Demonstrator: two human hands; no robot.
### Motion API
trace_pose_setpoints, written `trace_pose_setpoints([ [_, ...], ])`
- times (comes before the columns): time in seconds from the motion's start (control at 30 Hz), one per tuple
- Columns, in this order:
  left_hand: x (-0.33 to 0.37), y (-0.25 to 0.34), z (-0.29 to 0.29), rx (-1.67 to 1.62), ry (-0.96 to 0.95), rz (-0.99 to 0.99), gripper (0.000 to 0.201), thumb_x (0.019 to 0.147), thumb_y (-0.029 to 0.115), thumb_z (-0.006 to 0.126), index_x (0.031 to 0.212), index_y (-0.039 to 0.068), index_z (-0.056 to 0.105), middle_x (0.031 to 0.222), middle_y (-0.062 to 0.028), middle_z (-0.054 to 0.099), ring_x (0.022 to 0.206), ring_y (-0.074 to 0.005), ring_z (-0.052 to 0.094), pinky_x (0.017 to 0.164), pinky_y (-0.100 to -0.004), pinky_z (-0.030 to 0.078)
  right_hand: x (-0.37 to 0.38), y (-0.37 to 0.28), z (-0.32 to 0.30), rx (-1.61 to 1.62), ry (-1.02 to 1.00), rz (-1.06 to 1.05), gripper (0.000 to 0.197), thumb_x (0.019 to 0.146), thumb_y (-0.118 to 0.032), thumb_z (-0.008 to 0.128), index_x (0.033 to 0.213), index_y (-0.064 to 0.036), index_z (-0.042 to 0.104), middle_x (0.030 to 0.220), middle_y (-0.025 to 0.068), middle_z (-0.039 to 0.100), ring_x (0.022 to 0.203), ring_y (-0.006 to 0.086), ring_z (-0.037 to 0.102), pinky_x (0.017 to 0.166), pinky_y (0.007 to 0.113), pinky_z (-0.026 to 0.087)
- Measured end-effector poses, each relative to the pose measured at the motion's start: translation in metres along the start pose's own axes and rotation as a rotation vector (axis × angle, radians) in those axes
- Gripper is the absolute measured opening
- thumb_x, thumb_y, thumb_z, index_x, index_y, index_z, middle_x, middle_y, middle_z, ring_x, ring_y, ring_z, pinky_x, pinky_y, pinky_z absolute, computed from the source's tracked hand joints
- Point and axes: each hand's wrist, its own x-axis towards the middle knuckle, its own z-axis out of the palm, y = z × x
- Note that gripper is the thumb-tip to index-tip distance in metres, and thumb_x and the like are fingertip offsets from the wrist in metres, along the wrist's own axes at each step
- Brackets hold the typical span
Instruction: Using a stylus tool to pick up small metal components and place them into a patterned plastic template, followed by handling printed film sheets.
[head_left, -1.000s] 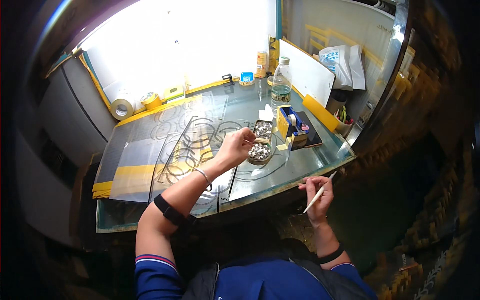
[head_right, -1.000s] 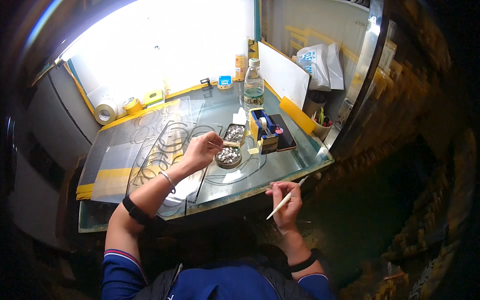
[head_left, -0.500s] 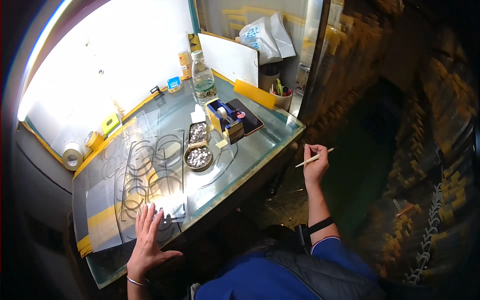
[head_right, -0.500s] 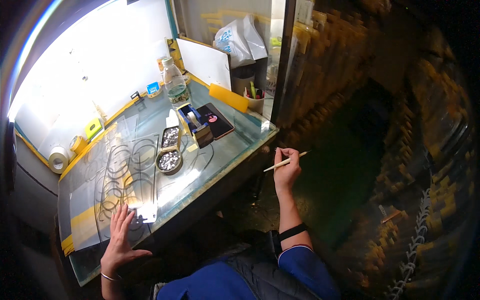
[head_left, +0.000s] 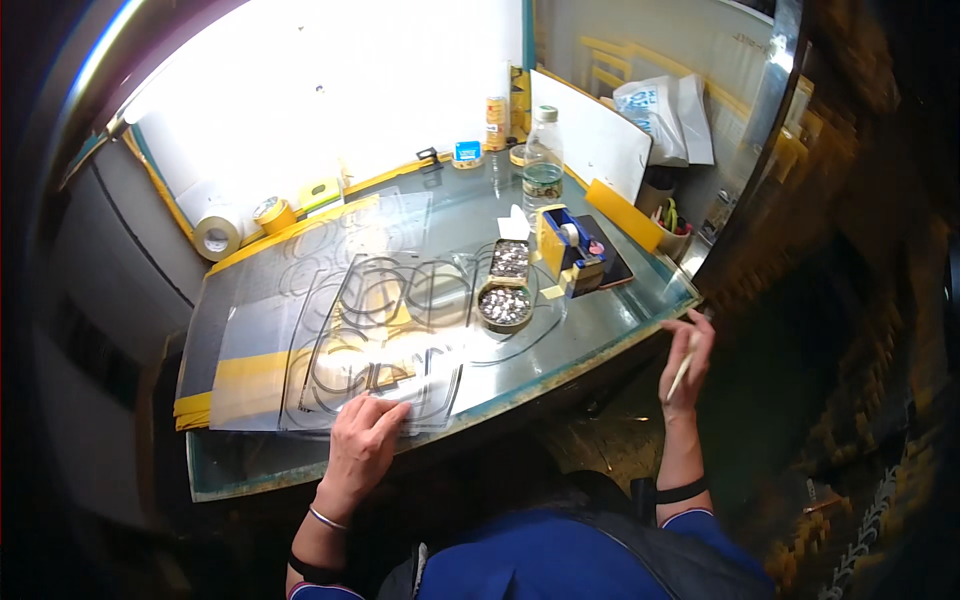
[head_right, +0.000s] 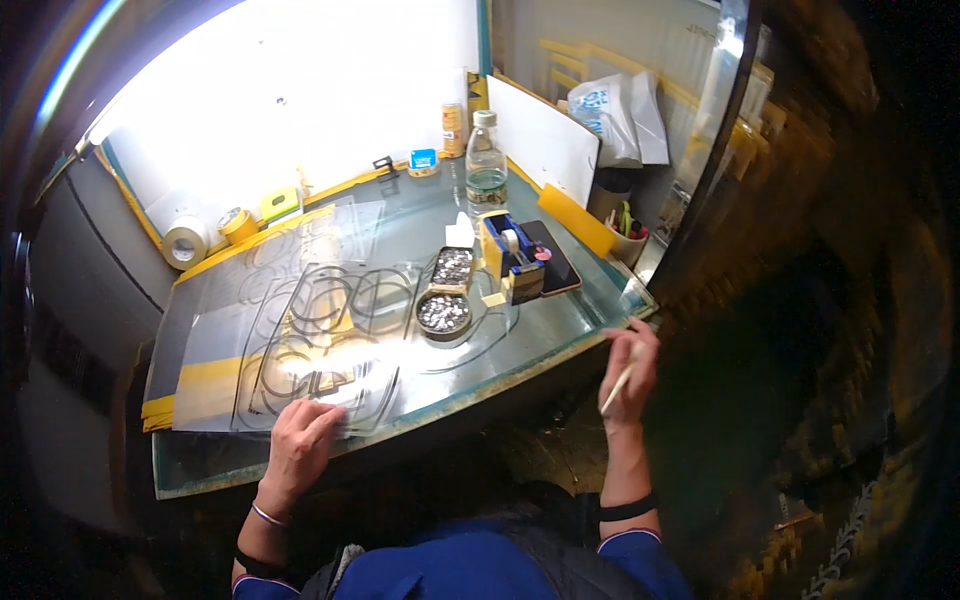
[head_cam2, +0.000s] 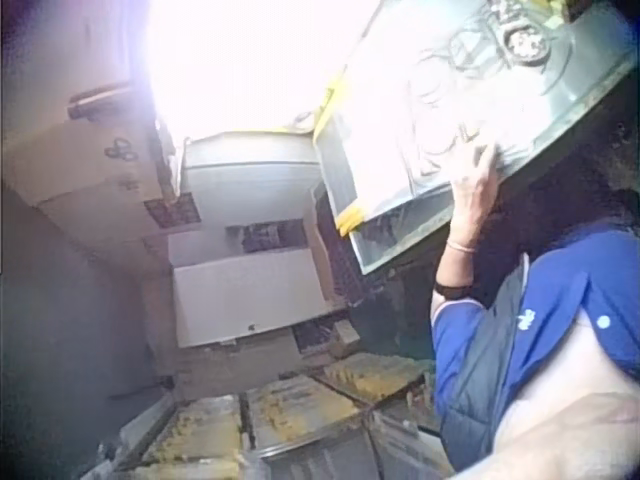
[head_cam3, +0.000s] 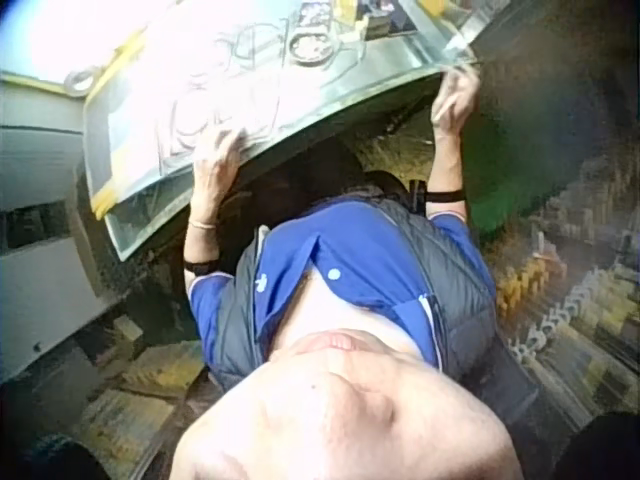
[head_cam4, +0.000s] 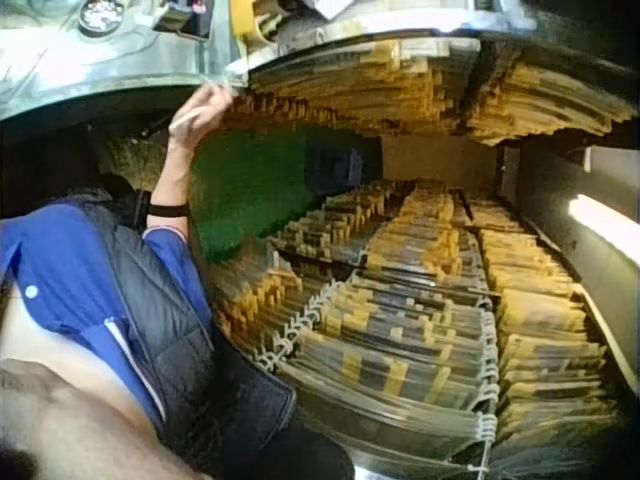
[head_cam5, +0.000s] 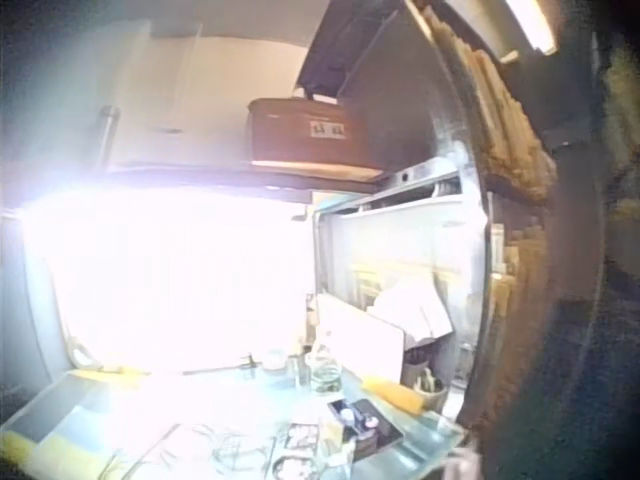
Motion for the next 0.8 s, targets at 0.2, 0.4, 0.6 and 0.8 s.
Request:
trace_pose_setpoints([
  [0.2, -0.019, -0.013, -0.031, 0.114, 0.284, -0.193, 0.014, 0.065, -0.002, 0.069, 0.076, 0.006, 0.066, 0.072, -0.0056, 0.056, 0.069, -0.0243, 0.056, 0.06, -0.0349, 0.047, -0.001, -0.056, 0.065, 0.006, -0.488, -0.189, 0.025, 0.091, -0.019, 0.061, 0.107, -0.0033, 0.049, 0.094, 0.0172, 0.051, 0.081, 0.0379, 0.056, 0.069, 0.043, 0.047],
  [0.4, -0.08, -0.025, -0.047, 0.148, 0.182, -0.402, 0.023, 0.073, 0.004, 0.073, 0.096, 0.007, 0.071, 0.105, -0.0131, 0.06, 0.099, -0.0324, 0.057, 0.085, -0.0409, 0.047, -0.002, -0.049, 0.109, -0.144, -0.611, -0.227, 0.036, 0.083, 0.003, 0.049, 0.118, -0.0015, 0.051, 0.105, 0.0197, 0.052, 0.102, 0.0389, 0.052, 0.089, 0.045, 0.042],
  [0.6, -0.13, -0.025, -0.039, -0.331, 0.418, -0.998, 0.067, 0.077, -0.001, 0.07, 0.137, 0.004, 0.041, 0.13, -0.0181, 0.044, 0.102, -0.0256, 0.056, 0.086, -0.0338, 0.049, -0.007, -0.061, 0.11, 0.071, -0.456, -0.075, 0.038, 0.083, 0.006, 0.044, 0.119, 0.0002, 0.053, 0.116, 0.0195, 0.054, 0.11, 0.0368, 0.052, 0.097, 0.042, 0.041],
  [0.8, -0.112, -0.022, -0.06, -1.337, 0.763, -1.229, 0.067, 0.084, -0.002, 0.055, 0.14, 0.003, 0.017, 0.125, -0.0236, 0.047, 0.097, -0.0266, 0.061, 0.082, -0.0374, 0.054, -0.008, -0.063, 0.106, 0.289, -0.352, 0.038, 0.023, 0.089, 0.004, 0.052, 0.111, 0.0011, 0.056, 0.107, 0.0116, 0.058, 0.097, 0.0211, 0.06, 0.084, 0.032, 0.048],
])
